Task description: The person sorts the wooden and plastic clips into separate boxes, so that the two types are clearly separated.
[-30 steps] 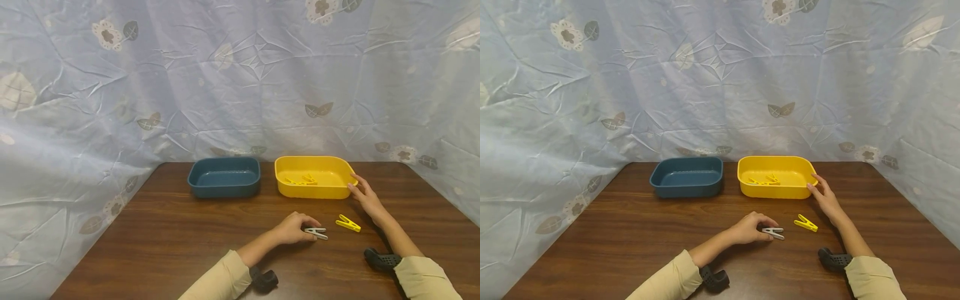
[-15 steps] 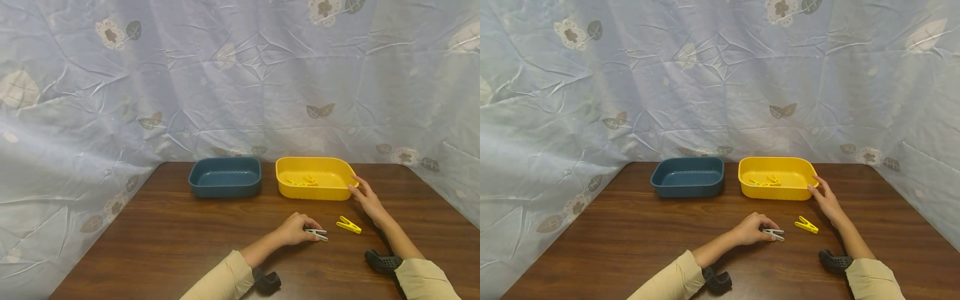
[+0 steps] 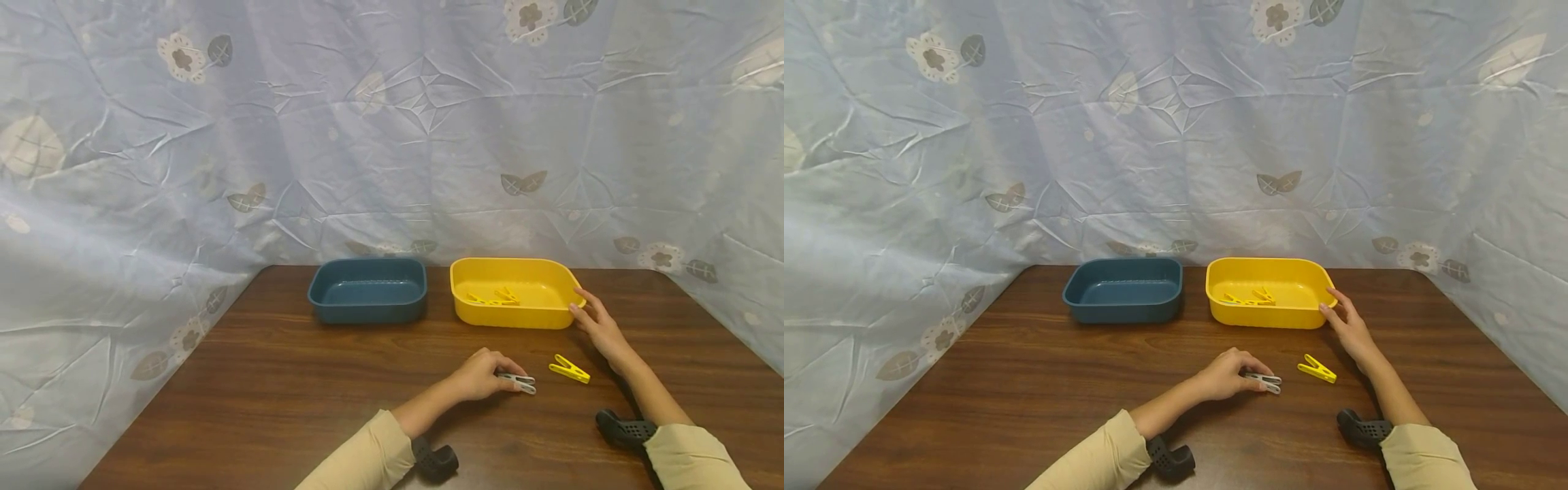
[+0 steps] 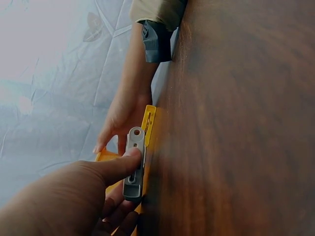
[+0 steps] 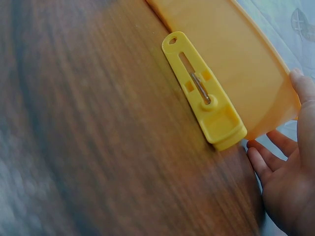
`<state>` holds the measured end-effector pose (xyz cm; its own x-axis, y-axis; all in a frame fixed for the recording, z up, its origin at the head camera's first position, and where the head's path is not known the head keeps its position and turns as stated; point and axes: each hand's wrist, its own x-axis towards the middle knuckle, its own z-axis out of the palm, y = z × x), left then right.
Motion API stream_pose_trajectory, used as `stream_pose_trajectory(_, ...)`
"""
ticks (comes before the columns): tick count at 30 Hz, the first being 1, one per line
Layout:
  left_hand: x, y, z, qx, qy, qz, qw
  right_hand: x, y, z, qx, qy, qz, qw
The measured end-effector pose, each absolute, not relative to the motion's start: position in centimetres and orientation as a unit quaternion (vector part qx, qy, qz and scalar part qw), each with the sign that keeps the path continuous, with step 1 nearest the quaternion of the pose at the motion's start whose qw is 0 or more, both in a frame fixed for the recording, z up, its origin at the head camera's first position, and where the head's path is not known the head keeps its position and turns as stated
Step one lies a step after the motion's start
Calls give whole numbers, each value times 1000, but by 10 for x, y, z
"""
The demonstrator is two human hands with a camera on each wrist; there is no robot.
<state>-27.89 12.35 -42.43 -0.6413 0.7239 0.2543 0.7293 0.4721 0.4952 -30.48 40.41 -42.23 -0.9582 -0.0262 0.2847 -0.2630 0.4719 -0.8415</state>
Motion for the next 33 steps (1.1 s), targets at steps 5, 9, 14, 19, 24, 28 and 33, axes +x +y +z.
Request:
stream_pose_trajectory(5,-280,123,-423,-424,-857,-293,-1,-305,404,-422,85,-846,513,116)
stream_pose_trajectory(9,-281,122,-421,-428,-855,-291,3,-306,404,-422,84,-847,512,116)
stream_pose_trajectory(14,-285,121,-419,-433,-850,-300,6,-305,404,-422,79,-848,511,114)
stream_pose_trajectory(19,-289,119,-417,-432,-846,-311,15,-304,403,-421,79,-850,509,112)
stream_pose_trajectory(24,-293,119,-414,-427,-847,-317,23,-303,403,-422,81,-852,505,112)
stream_pose_trajectory(28,-296,119,-410,-415,-855,-308,28,-303,403,-422,82,-851,505,115)
stream_pose_trajectory(33,-303,119,-401,-413,-853,-314,52,-303,403,-421,83,-849,507,121)
